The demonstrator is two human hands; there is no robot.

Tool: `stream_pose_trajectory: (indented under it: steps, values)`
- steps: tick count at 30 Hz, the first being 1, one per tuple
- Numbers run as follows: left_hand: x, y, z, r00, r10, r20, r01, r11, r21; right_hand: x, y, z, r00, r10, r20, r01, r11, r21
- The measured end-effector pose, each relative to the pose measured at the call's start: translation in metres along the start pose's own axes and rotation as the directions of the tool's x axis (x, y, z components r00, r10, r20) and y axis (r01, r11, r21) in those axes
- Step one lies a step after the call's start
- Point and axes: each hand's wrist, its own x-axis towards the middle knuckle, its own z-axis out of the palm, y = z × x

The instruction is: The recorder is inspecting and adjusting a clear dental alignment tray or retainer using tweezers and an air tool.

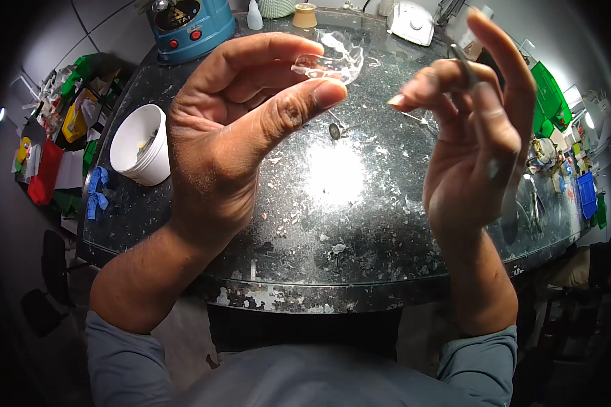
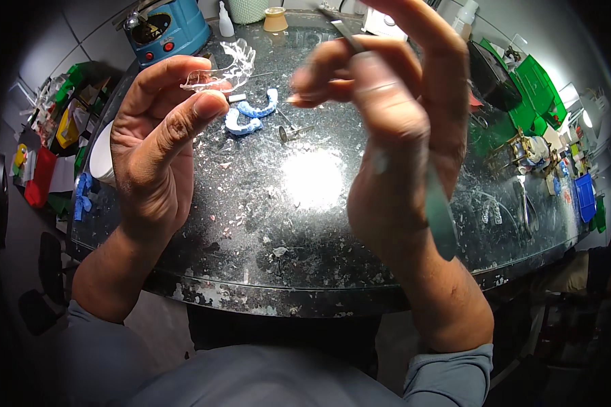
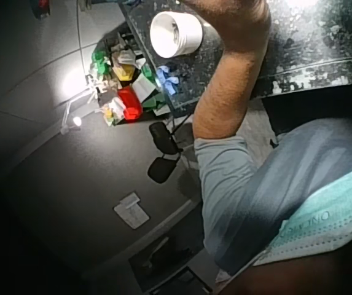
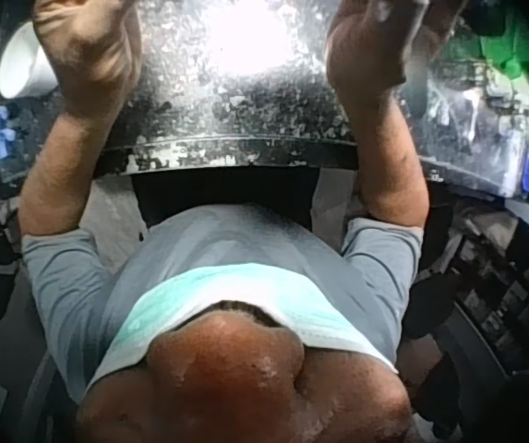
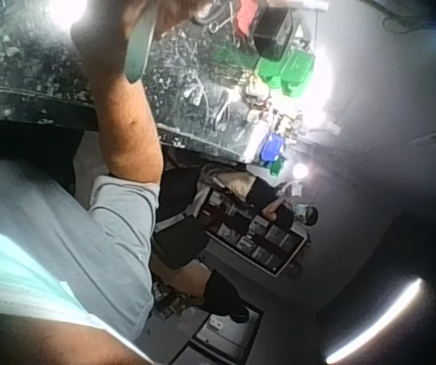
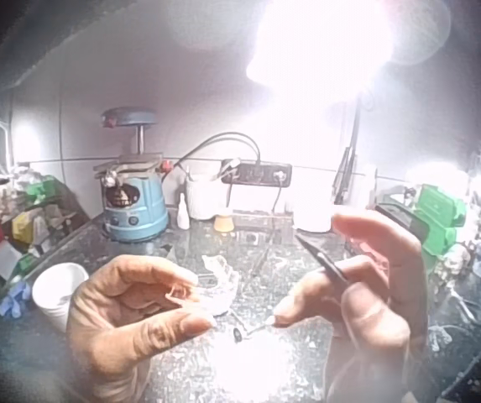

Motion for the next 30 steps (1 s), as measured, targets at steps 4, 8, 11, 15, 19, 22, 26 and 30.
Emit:
stream_pose_trajectory:
  steps: [4,8,11,15,19,22,26,30]
  values:
    - [0.001,0.003,-0.001,0.996,-0.092,-0.016,0.092,0.996,-0.002,-0.003,0.000,0.001,0.978,-0.088,0.189,0.093,0.995,-0.021]
    - [-0.001,0.002,0.001,0.990,-0.130,-0.063,0.128,0.991,-0.034,-0.008,0.008,0.004,0.979,-0.091,0.180,0.098,0.995,-0.029]
    - [-0.001,0.001,-0.001,0.990,-0.127,-0.061,0.125,0.992,-0.033,-0.009,0.003,0.003,0.980,-0.036,0.197,0.047,0.997,-0.056]
    - [-0.001,0.000,0.001,0.999,-0.042,-0.035,0.042,0.999,-0.003,-0.009,-0.002,0.003,0.970,-0.035,0.240,0.060,0.994,-0.095]
    - [-0.002,-0.002,-0.001,1.000,-0.004,-0.019,0.004,1.000,0.008,-0.010,0.000,0.004,0.959,-0.072,0.273,0.118,0.981,-0.155]
    - [-0.001,-0.002,-0.001,1.000,0.011,-0.009,-0.011,0.999,0.030,-0.009,0.001,0.003,0.952,-0.084,0.294,0.139,0.975,-0.173]
    - [-0.002,-0.001,0.000,1.000,0.005,-0.002,-0.005,1.000,0.028,-0.010,0.001,0.002,0.954,-0.075,0.290,0.130,0.976,-0.176]
    - [-0.002,-0.001,-0.003,1.000,0.013,0.008,-0.013,0.999,0.033,-0.010,0.000,0.005,0.957,-0.064,0.282,0.113,0.980,-0.162]
